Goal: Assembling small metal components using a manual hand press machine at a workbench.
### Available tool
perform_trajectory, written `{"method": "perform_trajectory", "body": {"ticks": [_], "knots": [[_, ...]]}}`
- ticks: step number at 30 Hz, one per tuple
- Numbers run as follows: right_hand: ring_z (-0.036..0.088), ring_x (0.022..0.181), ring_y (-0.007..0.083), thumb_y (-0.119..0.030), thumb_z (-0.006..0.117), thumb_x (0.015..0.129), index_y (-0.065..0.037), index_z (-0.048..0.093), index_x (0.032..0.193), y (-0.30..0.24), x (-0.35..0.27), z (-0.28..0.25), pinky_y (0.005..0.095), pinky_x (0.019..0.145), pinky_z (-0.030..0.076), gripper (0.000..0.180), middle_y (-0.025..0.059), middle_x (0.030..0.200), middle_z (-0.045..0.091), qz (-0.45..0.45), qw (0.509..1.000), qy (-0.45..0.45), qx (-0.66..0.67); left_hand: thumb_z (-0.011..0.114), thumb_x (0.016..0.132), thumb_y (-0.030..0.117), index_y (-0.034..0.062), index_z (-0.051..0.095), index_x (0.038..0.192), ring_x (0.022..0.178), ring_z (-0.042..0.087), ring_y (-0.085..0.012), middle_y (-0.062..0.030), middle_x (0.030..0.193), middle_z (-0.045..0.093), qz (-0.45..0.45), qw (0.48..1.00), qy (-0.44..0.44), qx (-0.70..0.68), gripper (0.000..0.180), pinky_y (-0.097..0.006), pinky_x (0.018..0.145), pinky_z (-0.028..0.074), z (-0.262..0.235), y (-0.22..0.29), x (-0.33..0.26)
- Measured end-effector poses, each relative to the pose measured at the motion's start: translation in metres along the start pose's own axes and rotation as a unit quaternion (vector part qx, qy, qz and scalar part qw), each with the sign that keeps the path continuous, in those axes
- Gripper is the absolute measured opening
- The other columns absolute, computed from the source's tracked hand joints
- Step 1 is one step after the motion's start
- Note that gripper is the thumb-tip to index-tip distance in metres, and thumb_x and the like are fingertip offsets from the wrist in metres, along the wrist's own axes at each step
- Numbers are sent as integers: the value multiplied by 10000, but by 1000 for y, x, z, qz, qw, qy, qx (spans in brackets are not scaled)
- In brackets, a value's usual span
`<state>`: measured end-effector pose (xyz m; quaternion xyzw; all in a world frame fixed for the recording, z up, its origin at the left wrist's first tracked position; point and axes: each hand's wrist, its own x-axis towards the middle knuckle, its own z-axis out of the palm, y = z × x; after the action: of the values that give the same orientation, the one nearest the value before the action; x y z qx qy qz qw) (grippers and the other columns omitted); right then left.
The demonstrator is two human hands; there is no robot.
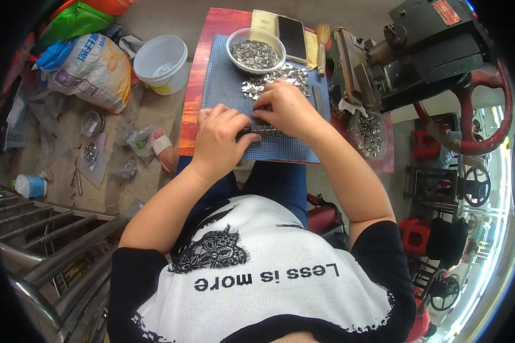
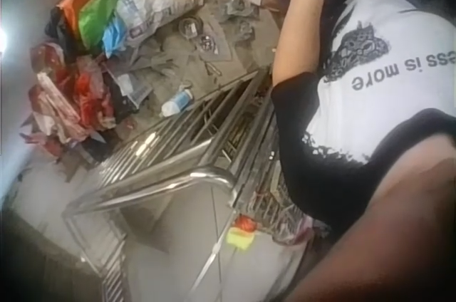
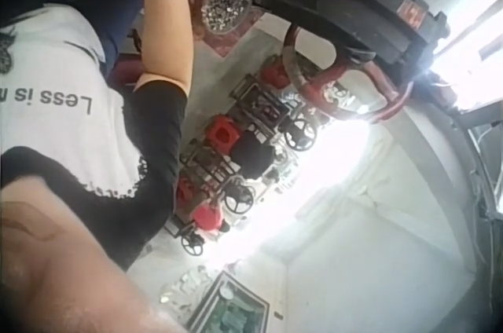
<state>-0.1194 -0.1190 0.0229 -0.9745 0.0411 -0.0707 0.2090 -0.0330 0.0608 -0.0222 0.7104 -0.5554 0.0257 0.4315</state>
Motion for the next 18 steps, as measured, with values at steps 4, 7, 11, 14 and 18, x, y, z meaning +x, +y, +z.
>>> {"method": "perform_trajectory", "body": {"ticks": [4,7,11,14,18], "knots": [[595,866,312,-123,726,786,-30,718,840,-3,5,1,408,789,493,108,120,818,646,-28,998,44,-32,790,741,237,98,643,812,892,559,-240,-28,819,614,-1,1000,1,4,214,-395,841,355,0,0,-1],[622,802,294,-174,743,835,-34,730,866,-1,22,-15,383,736,505,145,125,818,676,13,977,208,-40,784,753,233,97,645,826,895,559,-241,-27,828,617,-4,1000,6,14,209,-398,841,353,2,2,1],[638,654,169,-218,725,887,-8,733,963,15,31,-36,307,639,503,223,129,773,703,193,954,225,50,774,777,232,97,655,866,901,561,-245,-24,865,625,-40,999,8,29,201,-402,843,349,5,4,4],[671,712,272,-225,686,891,-5,725,929,22,-2,-49,360,681,526,227,161,791,703,209,947,245,-8,766,790,233,100,661,883,907,560,-248,-23,881,627,-58,998,2,37,194,-403,843,347,4,2,3],[661,802,379,-246,702,865,12,665,812,30,-76,-25,453,748,541,266,204,829,666,274,926,134,-222,765,794,241,99,662,886,915,561,-248,-24,887,632,-74,996,-15,42,198,-403,846,347,5,7,10]]}}
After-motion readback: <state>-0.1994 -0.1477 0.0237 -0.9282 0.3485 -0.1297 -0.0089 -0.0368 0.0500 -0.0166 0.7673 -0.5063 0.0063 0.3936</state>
